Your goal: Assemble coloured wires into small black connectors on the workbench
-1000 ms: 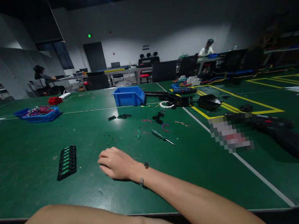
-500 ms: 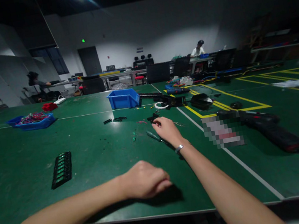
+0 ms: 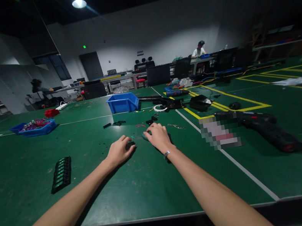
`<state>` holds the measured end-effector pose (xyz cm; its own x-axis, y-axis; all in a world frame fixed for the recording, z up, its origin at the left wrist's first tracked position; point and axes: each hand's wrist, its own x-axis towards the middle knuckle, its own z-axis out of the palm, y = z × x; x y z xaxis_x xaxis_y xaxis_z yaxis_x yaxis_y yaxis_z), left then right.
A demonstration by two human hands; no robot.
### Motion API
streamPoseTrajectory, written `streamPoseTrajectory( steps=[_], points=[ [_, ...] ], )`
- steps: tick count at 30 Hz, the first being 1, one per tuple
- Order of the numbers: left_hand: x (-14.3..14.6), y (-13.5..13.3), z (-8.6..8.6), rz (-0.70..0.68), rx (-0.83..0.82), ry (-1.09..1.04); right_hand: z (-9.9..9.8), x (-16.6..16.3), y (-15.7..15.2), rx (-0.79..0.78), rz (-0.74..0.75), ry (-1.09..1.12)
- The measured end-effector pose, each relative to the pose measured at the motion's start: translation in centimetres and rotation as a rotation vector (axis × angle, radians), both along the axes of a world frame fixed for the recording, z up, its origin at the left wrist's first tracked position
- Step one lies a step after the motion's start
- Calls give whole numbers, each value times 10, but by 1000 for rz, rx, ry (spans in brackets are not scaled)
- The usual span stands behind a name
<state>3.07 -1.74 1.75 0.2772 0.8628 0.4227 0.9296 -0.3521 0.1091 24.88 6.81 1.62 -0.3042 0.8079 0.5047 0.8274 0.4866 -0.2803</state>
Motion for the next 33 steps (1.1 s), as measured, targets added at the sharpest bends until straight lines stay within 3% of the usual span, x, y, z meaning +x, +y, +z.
streamPoseTrajectory(
  steps=[5, 11, 19, 23, 33],
  points=[
    [0, 4, -3, -12, -26, -4, 1, -8, -3, 130, 69, 77],
    [-9, 7, -4, -23, -43, -51, 1, -19, -4, 55, 111, 48],
    [-16, 4, 0, -120, -47, -82, -4, 47, 39, 16, -160, 239],
    [-10, 1, -1, -110, -46, -79, -14, 60, 48, -71, -217, 259],
    [-17, 6, 0, -141, -50, -68, -21, 25, 38, -118, 67, 87]
  ],
)
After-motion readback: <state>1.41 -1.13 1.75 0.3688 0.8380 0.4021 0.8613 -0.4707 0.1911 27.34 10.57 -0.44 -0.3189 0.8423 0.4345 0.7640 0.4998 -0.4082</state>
